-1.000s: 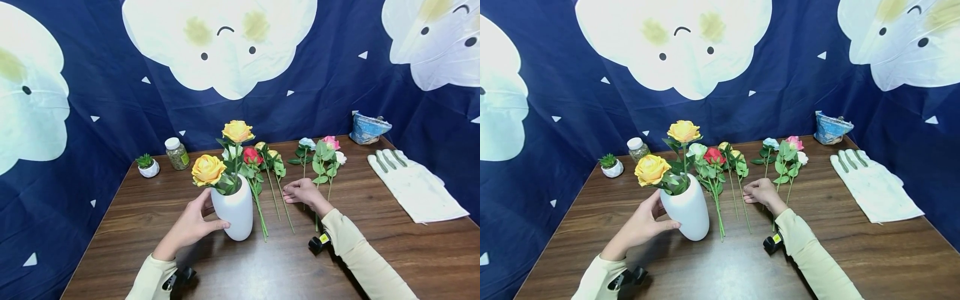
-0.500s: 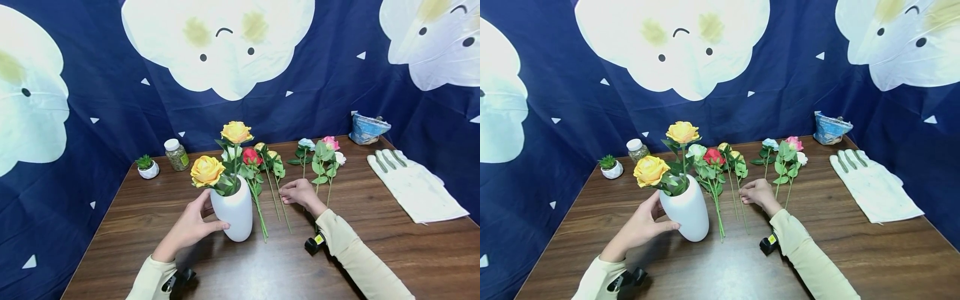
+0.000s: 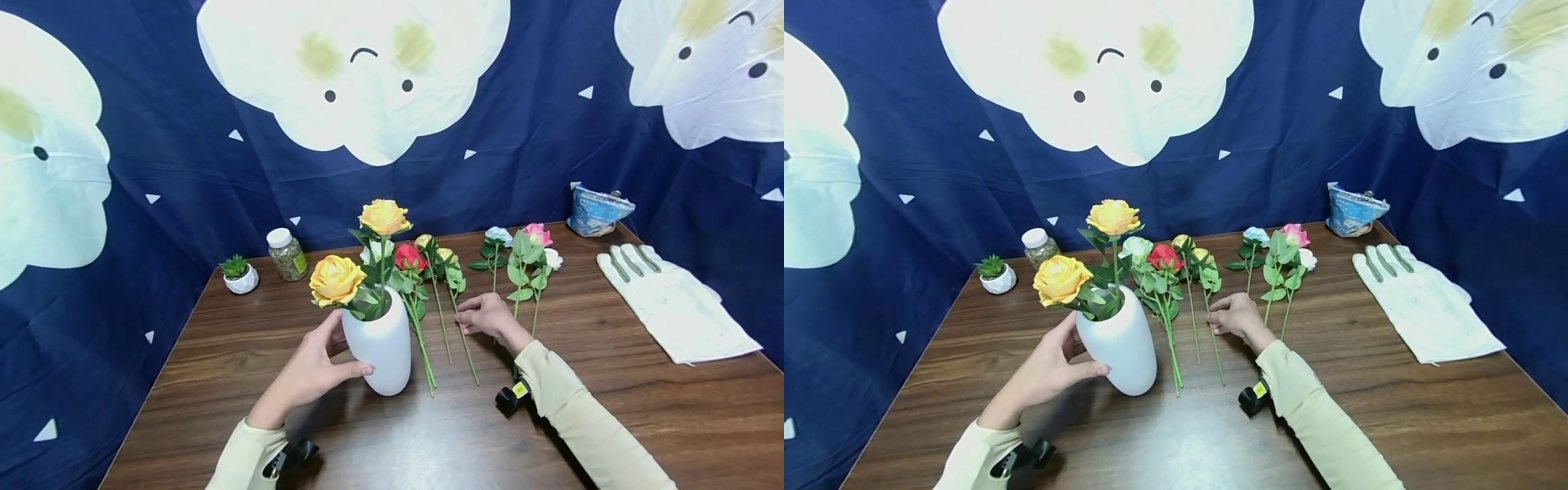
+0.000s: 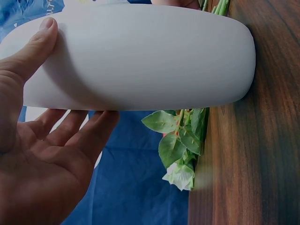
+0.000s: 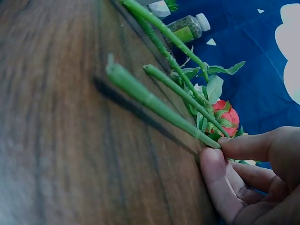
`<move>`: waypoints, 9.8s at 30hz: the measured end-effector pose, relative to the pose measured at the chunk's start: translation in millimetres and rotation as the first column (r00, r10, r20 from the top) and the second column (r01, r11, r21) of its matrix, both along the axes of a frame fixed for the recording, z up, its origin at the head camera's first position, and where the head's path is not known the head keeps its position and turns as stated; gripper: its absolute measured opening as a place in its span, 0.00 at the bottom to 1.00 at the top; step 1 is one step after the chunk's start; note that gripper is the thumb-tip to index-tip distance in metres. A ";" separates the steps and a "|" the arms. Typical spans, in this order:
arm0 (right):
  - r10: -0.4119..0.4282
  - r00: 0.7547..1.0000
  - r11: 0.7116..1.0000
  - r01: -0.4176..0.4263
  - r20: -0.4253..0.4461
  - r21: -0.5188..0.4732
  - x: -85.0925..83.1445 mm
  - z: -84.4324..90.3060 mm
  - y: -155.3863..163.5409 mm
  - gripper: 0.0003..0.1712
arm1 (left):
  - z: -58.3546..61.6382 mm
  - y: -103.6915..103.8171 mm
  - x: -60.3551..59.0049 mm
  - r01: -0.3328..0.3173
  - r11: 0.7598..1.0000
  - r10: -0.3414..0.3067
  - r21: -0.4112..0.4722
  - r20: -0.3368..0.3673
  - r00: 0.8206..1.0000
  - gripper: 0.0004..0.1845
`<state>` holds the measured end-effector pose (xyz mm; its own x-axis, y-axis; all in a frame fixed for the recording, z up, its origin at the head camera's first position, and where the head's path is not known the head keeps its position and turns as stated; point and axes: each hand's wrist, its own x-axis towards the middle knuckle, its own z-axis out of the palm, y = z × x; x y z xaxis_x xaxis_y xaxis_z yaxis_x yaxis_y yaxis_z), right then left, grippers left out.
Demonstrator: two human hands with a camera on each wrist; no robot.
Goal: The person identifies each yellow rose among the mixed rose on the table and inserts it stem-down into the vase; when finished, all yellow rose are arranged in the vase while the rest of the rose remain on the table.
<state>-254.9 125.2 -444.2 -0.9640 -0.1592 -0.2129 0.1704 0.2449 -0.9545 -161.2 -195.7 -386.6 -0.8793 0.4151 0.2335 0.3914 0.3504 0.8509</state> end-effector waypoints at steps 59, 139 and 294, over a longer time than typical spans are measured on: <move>-0.189 0.982 0.950 0.186 0.011 -0.250 -6.2 2.7 8.4 0.21 | -0.1 -0.6 -0.5 -0.002 1.000 0.002 0.001 0.021 1.000 0.40; -0.692 0.714 0.487 0.349 -0.109 -0.801 -14.2 36.0 20.8 0.11 | 0.2 -0.7 -0.8 0.013 1.000 -0.013 0.015 0.022 1.000 0.40; -0.475 0.703 0.659 -0.115 -0.529 -0.744 81.9 125.9 -59.8 0.17 | 3.6 -2.2 1.5 -0.049 0.998 0.049 -0.047 0.000 0.999 0.39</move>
<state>-173.0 65.4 -318.2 -0.8089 0.2286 0.5417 -0.5782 -0.4766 -0.6623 -159.7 -198.0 -383.0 -0.8989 0.3822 0.2141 0.3722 0.4088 0.8332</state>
